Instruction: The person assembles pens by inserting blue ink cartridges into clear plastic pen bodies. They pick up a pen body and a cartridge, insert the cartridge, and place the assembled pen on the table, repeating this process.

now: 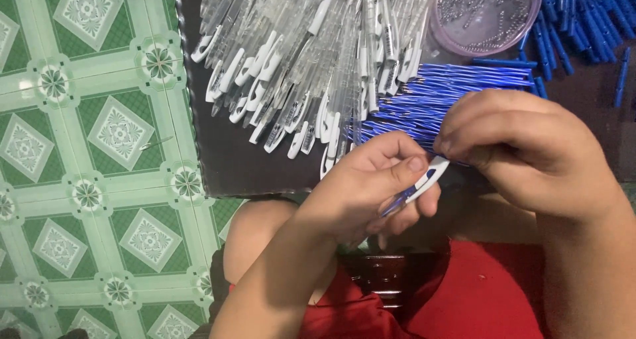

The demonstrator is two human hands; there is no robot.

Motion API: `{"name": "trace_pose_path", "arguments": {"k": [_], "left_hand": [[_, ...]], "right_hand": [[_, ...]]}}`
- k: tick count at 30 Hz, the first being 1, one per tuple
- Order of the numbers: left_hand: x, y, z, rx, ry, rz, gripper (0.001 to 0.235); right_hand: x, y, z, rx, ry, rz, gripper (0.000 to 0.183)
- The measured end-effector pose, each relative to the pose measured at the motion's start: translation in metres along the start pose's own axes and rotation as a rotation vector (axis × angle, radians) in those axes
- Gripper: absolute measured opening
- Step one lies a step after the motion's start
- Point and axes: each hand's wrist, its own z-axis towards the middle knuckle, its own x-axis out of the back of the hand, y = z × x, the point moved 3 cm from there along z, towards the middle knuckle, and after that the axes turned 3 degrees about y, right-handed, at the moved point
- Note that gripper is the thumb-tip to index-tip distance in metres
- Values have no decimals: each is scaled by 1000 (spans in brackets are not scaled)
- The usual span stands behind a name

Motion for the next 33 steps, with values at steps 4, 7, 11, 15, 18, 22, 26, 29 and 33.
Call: {"name": "trace_pose_path", "arguments": {"k": [4,7,11,15,18,22,26,29,33], "left_hand": [[-1,-3,-1,-17,52,106,21],[-6,5,-4,-32,165,271,18],[-9,9,-7,-52,220,419,17],[-13,14,-5,-104,186,481,16],[-17,23,-13,9,85,611,38],[-21,31,-17,162,-103,651,77],[-20,34,-14,92,59,821,57],[-22,39,-12,134,140,890,51],[-19,29,-10,11,280,1017,45]], "right_hand": [[-7,-6,3,-2,-22,-17,8],[-11,-4,6,-11,-69,-77,11],[-17,0,3,-92,-21,-147,12],[-15,4,-7,-381,130,-301,6],[-15,0,-10,-391,265,-110,24],[-7,11,-14,-403,403,30,24],[6,21,-24,-436,550,79,12],[14,26,-27,-336,588,102,20],[17,11,-20,-340,419,405,49]]}}
